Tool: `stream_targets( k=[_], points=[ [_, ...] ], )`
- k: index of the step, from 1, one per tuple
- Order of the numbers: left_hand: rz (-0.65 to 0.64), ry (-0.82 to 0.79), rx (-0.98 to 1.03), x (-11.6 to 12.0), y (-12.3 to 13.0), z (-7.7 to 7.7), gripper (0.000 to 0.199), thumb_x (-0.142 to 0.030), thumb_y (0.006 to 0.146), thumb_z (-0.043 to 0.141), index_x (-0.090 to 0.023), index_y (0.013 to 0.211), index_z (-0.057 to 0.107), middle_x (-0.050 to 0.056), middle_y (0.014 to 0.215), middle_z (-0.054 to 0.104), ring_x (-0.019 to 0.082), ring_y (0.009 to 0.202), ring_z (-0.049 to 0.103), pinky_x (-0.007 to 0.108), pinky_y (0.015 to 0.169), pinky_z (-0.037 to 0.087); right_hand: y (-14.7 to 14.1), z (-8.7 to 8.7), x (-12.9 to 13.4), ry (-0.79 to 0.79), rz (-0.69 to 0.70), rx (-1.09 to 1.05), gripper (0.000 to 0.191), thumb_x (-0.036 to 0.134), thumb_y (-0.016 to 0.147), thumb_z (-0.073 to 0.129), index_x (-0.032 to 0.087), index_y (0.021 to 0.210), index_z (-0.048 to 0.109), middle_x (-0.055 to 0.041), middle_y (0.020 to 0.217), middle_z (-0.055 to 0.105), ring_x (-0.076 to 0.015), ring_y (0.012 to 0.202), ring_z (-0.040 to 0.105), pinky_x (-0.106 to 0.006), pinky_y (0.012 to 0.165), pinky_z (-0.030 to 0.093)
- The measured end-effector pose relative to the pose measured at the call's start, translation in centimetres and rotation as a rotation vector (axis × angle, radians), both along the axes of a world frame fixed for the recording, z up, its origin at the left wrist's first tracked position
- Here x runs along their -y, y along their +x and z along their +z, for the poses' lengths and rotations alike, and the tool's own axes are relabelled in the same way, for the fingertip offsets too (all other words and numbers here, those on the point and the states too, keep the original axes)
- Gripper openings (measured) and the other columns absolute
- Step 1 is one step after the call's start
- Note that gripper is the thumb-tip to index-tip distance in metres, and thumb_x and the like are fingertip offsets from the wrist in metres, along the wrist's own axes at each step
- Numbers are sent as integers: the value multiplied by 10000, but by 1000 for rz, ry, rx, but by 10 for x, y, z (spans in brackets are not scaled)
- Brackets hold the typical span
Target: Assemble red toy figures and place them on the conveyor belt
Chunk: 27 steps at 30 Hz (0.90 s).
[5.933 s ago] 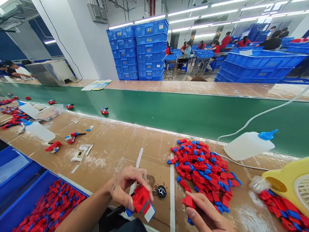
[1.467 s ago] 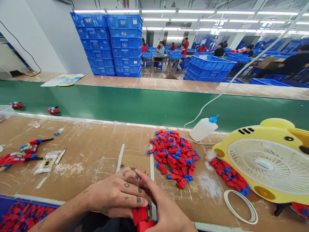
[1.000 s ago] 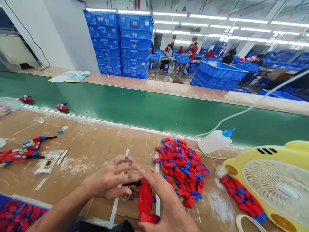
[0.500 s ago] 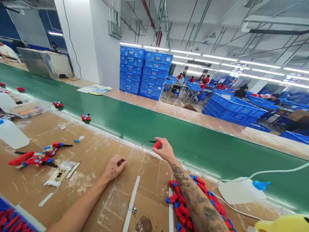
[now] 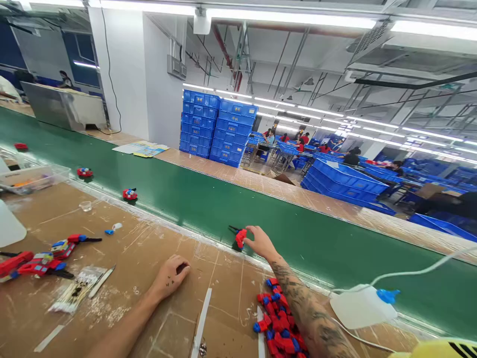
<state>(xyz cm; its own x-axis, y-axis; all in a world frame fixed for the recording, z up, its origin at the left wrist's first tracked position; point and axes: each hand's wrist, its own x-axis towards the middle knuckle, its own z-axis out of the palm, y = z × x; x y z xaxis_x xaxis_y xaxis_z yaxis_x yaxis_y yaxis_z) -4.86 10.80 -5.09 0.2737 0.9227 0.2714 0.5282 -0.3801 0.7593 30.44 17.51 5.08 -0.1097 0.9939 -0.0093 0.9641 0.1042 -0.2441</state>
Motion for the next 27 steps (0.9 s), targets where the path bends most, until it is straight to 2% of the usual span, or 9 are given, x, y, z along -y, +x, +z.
stream_targets(
  k=[4,6,8,11,15,19,22,25,27],
  points=[
    [5,-3,-4,-2,2,-2,279,-359,918,477,-187,860,688,101,926,691,264,927,584,407,862,442,15,12,65,-310,137,150,289,374,948,712,108,1056,674,-31,916,648,-136,846,629,-321,878,561],
    [14,1,-6,-3,4,-3,285,-375,914,480,-191,864,692,98,925,691,268,934,582,410,863,442,11,4,98,-380,154,239,316,367,895,776,111,1051,679,-36,937,656,-152,890,640,-347,902,565],
    [19,6,-7,-4,4,-4,293,-388,910,481,-193,854,692,96,916,693,269,938,588,408,861,448,2,-7,121,-363,122,324,299,347,914,758,106,1069,673,-61,1027,658,-189,1025,635,-412,995,541],
    [23,13,-10,-4,1,-4,292,-394,892,486,-194,842,692,94,912,702,266,937,605,401,860,464,-10,-22,134,-302,58,391,232,312,986,667,93,1062,667,-86,1114,647,-201,1131,612,-440,1075,502],
    [26,27,-20,-3,-3,0,292,-397,878,493,-195,846,701,92,924,718,262,934,626,396,866,478,-10,-27,132,-267,-4,366,214,291,974,687,84,1022,664,-81,1086,650,-194,1098,625,-418,1043,524],
    [28,49,-19,-2,-4,3,293,-397,870,489,-195,824,696,87,907,723,259,920,637,388,848,483,4,-16,128,-150,-23,189,202,288,968,687,89,953,654,-64,1034,646,-183,1067,616,-408,1033,514],
    [22,51,-18,-1,-5,4,289,-395,858,490,-199,808,696,79,884,722,252,891,640,379,827,482,17,0,131,-39,-54,-58,209,308,974,657,100,984,643,-44,946,644,-154,932,621,-356,950,526],
    [19,28,-23,0,-7,4,294,-408,856,496,-200,807,699,77,882,719,247,873,633,379,835,477,24,11,149,17,-82,-374,360,460,944,613,110,1023,647,-52,899,651,-135,811,600,-278,814,516],
    [21,8,-25,-2,-7,1,300,-423,853,505,-199,820,702,79,899,718,245,884,630,377,854,476,20,8,173,19,-108,-574,521,601,888,589,120,1076,662,-69,920,660,-142,794,590,-254,753,499]
  ],
)
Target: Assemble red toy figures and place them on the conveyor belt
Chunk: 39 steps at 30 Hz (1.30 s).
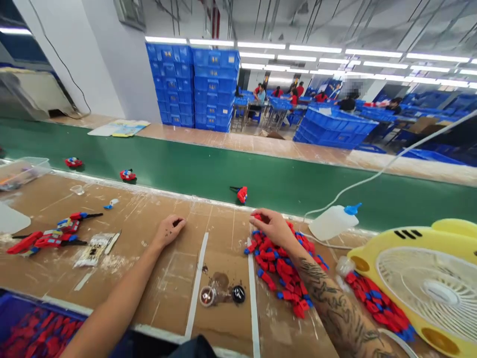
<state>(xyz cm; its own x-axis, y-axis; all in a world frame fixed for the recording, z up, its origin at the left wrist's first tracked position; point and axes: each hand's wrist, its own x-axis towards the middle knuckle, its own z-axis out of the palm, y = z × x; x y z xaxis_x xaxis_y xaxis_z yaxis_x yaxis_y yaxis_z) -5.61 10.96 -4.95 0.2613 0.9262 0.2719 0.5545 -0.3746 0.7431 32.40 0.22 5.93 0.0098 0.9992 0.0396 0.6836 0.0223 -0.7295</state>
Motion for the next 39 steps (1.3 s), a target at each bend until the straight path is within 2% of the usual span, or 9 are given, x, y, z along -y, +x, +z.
stream_targets(
  k=[5,9,12,14,17,21,27,32,39],
  points=[
    [-5,-22,11,-5,0,-4,305,-439,849,524,-201,835,715,67,896,719,237,872,631,366,850,482,-42,-36,92,-159,-102,-333,659,686,828,661,106,1134,724,-42,728,586,-120,637,523,-211,589,429],
    [-10,-8,15,-4,1,-2,286,-431,833,556,-204,828,729,55,878,726,224,841,637,348,833,495,-64,-73,150,-258,-222,-528,845,774,915,489,44,1311,643,-1,591,455,-91,513,414,-188,484,343],
    [10,-18,3,-3,1,-1,291,-432,823,571,-191,826,734,57,852,722,214,799,632,331,804,504,-62,-79,176,-248,-290,-680,766,692,949,539,103,1439,559,-14,656,500,-92,573,448,-180,523,368],
    [24,-34,-5,-4,1,-1,304,-435,818,578,-178,844,739,59,845,719,208,785,628,321,795,505,-60,-73,187,-210,-281,-681,650,615,954,596,163,1421,592,-76,853,611,-140,781,578,-196,621,465],
    [31,-55,-6,-6,3,-2,311,-425,811,587,-164,867,747,53,850,717,197,781,627,304,790,502,-61,-66,196,-154,-234,-536,565,538,954,641,217,1417,590,-101,1140,642,-172,1015,627,-208,747,545],
    [35,-66,8,-4,4,0,300,-394,801,591,-146,858,748,44,805,705,175,737,612,282,771,502,-69,-77,198,43,-298,-268,418,478,964,647,159,1235,661,-72,943,686,-133,768,651,-206,650,544],
    [38,-61,14,-1,5,5,289,-380,810,578,-142,844,737,37,799,701,162,721,595,268,756,499,-78,-92,192,221,-302,-67,272,418,950,670,180,1069,724,-69,1021,675,-151,861,622,-258,763,526],
    [36,-51,24,-1,4,4,294,-401,820,584,-149,838,735,30,794,698,162,725,602,271,763,494,-88,-94,188,282,-269,2,175,321,974,651,206,1088,716,-29,1041,655,-107,850,621,-203,728,522],
    [19,-32,41,-2,2,1,283,-413,842,586,-171,822,733,30,825,716,178,759,628,283,747,484,-91,-103,186,378,-256,71,168,297,995,632,190,1116,680,-26,1053,633,-102,921,623,-189,804,518]
  ],
)
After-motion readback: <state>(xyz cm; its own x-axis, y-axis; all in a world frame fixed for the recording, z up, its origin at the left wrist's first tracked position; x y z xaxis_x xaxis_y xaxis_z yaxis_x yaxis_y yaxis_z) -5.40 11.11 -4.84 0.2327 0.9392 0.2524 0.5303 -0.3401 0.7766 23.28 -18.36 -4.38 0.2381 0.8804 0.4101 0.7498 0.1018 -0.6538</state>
